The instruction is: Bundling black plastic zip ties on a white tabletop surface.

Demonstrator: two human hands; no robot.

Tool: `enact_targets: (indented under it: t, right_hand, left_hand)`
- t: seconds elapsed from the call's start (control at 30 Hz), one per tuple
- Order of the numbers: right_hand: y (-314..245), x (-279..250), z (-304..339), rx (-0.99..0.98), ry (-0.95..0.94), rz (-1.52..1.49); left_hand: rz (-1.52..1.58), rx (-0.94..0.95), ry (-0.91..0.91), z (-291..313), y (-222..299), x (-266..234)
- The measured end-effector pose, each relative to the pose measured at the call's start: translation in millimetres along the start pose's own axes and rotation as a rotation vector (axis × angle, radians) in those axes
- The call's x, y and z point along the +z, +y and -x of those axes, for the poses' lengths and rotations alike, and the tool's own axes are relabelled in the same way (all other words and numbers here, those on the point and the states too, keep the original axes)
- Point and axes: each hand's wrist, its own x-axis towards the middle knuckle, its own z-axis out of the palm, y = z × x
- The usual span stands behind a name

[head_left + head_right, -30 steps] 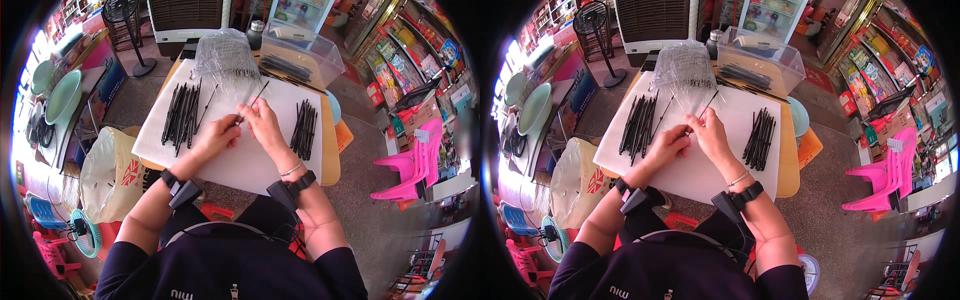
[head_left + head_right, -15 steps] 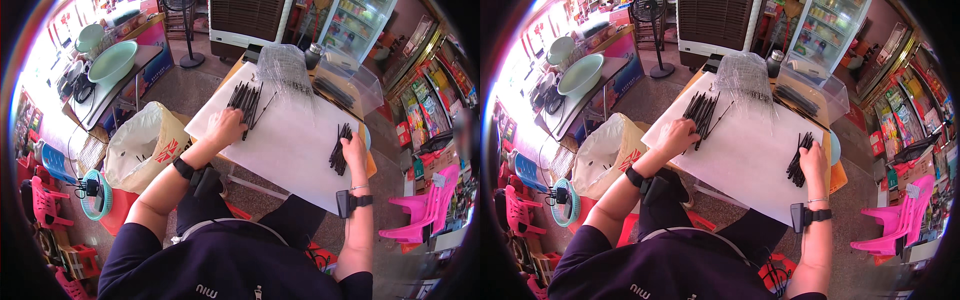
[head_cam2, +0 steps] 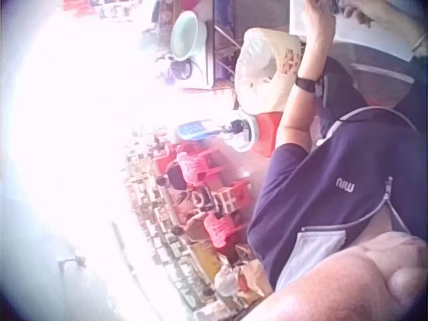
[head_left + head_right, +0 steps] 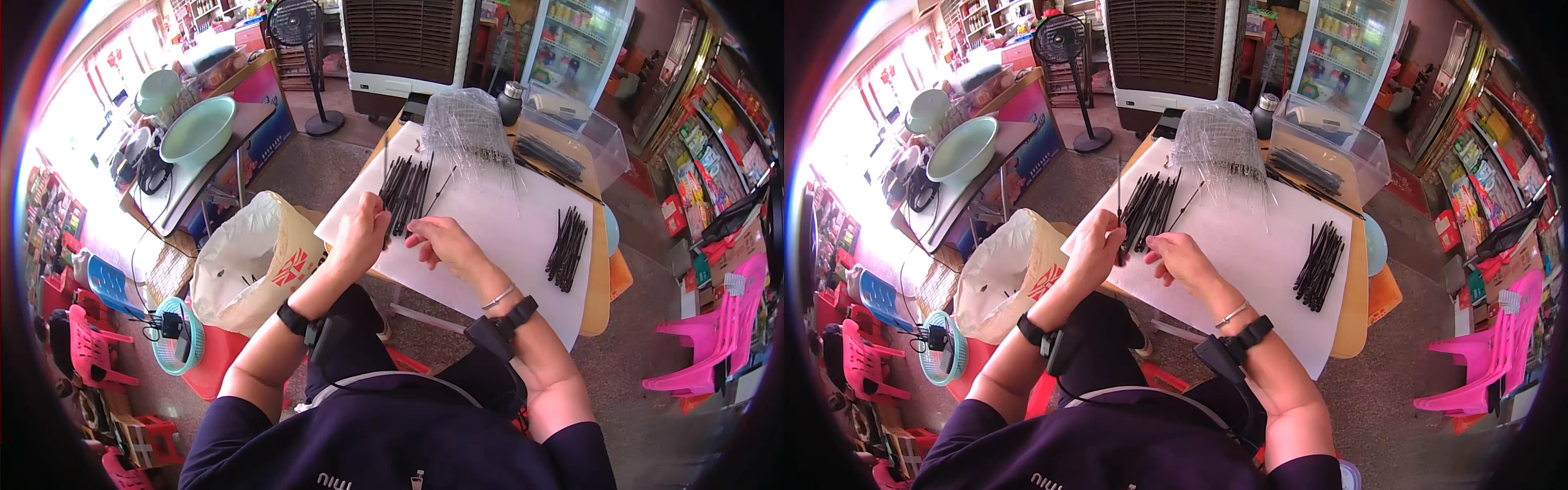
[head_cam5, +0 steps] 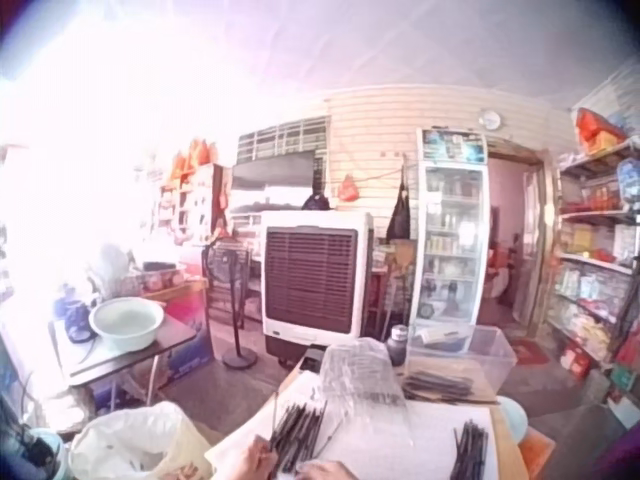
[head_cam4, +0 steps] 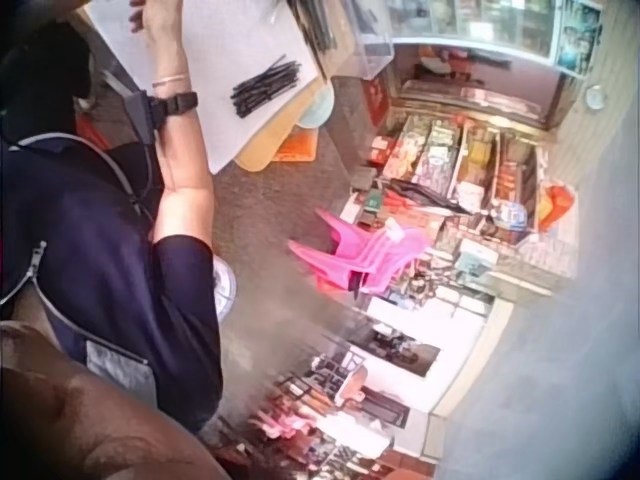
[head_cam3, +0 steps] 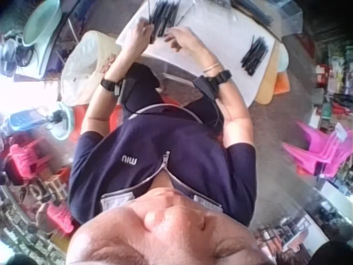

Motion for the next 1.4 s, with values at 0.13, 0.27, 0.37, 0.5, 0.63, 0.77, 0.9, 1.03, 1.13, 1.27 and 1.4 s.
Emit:
enact_targets:
  t: [0.13, 0.27, 0.37, 0.5, 0.63, 0.77, 0.9, 1.03, 1.13, 1.27, 1.4]
  right_hand:
    - [6, 2, -14, 0.041, -0.01, -0.446]
    - [3, -8, -15, -0.131, -0.1, -0.595]
    - [-8, -16, -3, -0.208, -0.007, -0.547]
    - [-16, -17, 18, -0.247, 0.232, -0.357]
    - [-6, -36, 23, -0.251, 0.329, -0.185]
    - [5, -65, 20, -0.211, 0.367, -0.229]
    - [1, -80, 9, -0.224, 0.243, -0.199]
    - [8, -121, -39, -0.228, 0.559, -0.109]
    - [17, -144, -75, -0.352, 1.101, 0.648]
    - [2, -136, -77, 0.001, 0.882, 0.897]
    - [-1, -125, -43, -0.003, 0.865, 0.878]
  left_hand:
    - [0.472, -0.221, -0.204, 10, 7, -4]
    - [0.67, -0.259, -0.302, 14, 13, -3]
    - [0.767, -0.359, -0.326, 9, 15, 8]
    - [0.594, -0.257, -0.142, 0, 20, 41]
    - [0.288, 0.126, -0.194, 1, 39, 62]
    - [0.548, -0.097, -0.396, -5, 35, 83]
    - [0.824, -0.383, -0.625, -15, 25, 95]
    - [0.95, -0.47, -0.433, -31, 26, 104]
    - [1.036, -0.497, -0.356, -32, 26, 114]
    - [1.042, -0.465, -0.443, -25, 23, 113]
    - [1.0, -0.468, -0.468, -19, 21, 104]
